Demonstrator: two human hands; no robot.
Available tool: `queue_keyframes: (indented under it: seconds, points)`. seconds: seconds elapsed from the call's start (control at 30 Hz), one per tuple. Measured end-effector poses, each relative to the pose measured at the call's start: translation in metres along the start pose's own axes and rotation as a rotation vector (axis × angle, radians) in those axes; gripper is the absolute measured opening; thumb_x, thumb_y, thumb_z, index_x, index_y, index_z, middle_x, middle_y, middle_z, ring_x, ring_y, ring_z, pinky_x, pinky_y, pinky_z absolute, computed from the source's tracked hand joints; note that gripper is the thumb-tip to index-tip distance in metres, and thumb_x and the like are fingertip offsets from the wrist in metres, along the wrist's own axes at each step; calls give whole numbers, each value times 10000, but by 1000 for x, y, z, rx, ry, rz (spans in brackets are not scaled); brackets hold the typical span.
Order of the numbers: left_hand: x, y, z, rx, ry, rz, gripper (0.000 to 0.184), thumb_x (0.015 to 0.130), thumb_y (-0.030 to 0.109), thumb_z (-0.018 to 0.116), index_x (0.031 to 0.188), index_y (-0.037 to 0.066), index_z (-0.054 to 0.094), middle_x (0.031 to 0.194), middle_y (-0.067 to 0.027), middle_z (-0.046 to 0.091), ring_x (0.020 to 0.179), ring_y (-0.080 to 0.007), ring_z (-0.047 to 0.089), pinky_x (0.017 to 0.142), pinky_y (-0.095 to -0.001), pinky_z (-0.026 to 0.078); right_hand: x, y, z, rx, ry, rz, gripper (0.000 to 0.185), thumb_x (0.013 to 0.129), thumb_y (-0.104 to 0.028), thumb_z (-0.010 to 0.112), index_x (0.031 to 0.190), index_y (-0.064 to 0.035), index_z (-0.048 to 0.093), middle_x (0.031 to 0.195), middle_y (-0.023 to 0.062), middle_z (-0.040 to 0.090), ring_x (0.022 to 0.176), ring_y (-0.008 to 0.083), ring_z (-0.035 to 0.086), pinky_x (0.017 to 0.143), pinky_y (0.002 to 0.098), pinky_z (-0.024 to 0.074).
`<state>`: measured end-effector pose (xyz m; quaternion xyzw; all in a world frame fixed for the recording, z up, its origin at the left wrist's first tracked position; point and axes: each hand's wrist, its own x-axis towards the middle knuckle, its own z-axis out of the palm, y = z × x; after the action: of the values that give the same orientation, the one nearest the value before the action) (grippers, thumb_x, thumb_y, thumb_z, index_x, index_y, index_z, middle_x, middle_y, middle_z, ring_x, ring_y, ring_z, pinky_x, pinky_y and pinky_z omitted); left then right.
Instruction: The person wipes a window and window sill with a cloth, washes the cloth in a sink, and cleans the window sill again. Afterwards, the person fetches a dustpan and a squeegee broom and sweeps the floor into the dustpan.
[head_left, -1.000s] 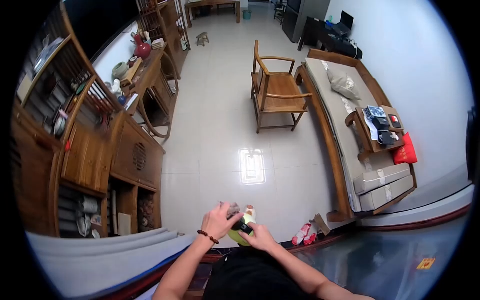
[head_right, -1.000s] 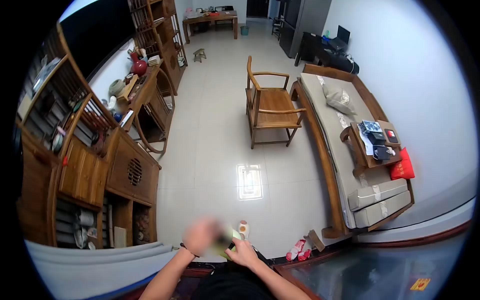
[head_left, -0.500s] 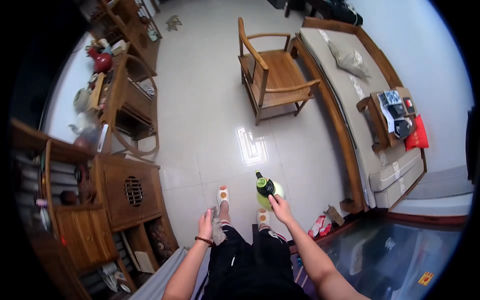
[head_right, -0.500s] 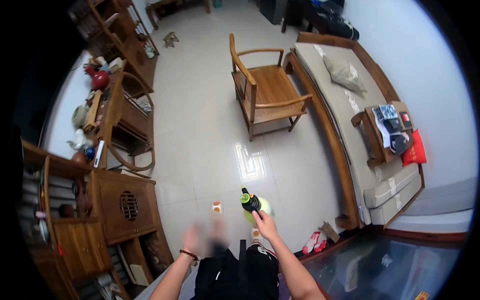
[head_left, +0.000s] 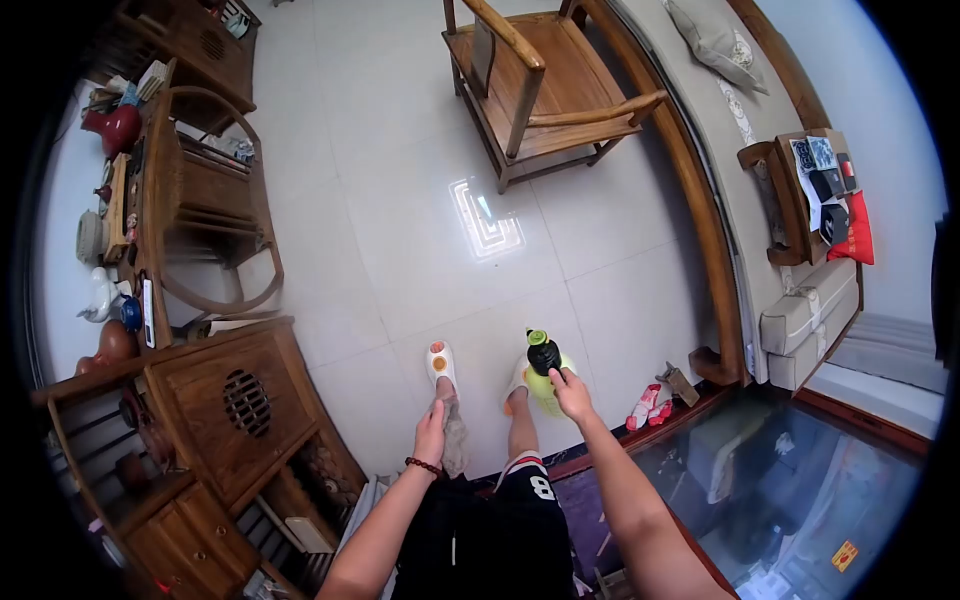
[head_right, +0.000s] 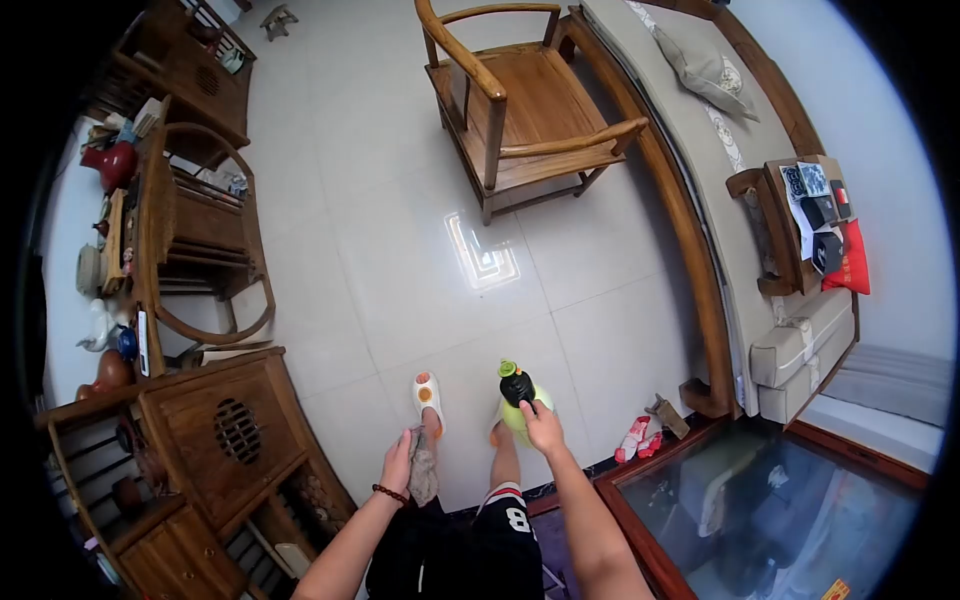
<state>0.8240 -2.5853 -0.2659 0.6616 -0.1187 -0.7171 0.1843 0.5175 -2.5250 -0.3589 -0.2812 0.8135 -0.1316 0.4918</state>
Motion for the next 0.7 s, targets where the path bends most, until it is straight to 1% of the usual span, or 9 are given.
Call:
queue_keyframes:
  seconds: [0.03,0.23,0.27,0.33,0.4,0.43,0.47,0.63,0.7]
  points:
    - [2,-4,4,-5,4,-3,472,1068,413,446,1244,-3,584,968,-39,621,874,-154,631,763,-307,533,1,5,6,16,39,-45,536,985,-541,524,969,-18,635,696,104,623,639,215,601,629,376,468]
    - [6,-21,15,0,-22,-14,508,1049,477,455,1237,21,580,892,-64,624,744,-172,642,649,-335,540,12,17,23,95,103,-7,520,989,-510,538,964,0,638,701,95,623,639,195,596,624,362,467]
    - [21,-43,10,36,-7,62,505,1048,480,457,1229,25,581,871,-59,620,722,-171,637,635,-335,538,15,19,24,139,141,21,515,992,-499,538,960,5,635,702,92,621,637,190,592,622,358,466]
    - [13,-36,22,76,13,137,503,1046,483,460,1221,28,583,850,-54,616,701,-170,633,620,-335,536,21,25,22,120,99,-1,508,992,-490,542,962,9,633,703,89,618,635,185,588,619,356,465]
    - [-4,-17,41,-49,-21,-54,502,1041,492,468,1203,31,585,828,-49,611,691,-169,627,620,-326,531,27,24,21,103,64,-20,502,993,-481,546,965,12,631,704,85,615,633,180,584,617,355,464]
    - [3,-24,39,-49,-20,-56,502,1041,492,468,1203,31,585,828,-48,611,691,-169,627,620,-326,531,27,18,21,135,133,-7,493,993,-476,551,958,9,627,704,80,612,630,172,578,611,349,459]
    - [14,-37,37,-35,-26,-11,509,1038,496,476,1211,30,586,860,-49,625,725,-168,635,651,-319,534,27,14,20,165,201,9,484,992,-471,556,950,7,624,703,75,609,627,165,573,604,344,455]
    - [28,-70,53,34,53,118,514,1032,483,502,1231,18,594,979,-52,662,865,-167,649,774,-308,535,43,1,15,161,151,8,442,1001,-439,557,893,-14,607,673,62,583,631,152,566,600,332,442]
    - [17,-74,63,187,-32,-29,539,1042,453,489,1282,-18,597,1202,-120,649,1103,-204,611,975,-318,461,48,-14,15,436,95,113,428,1005,-444,552,898,-32,596,640,32,544,555,131,520,525,314,412]
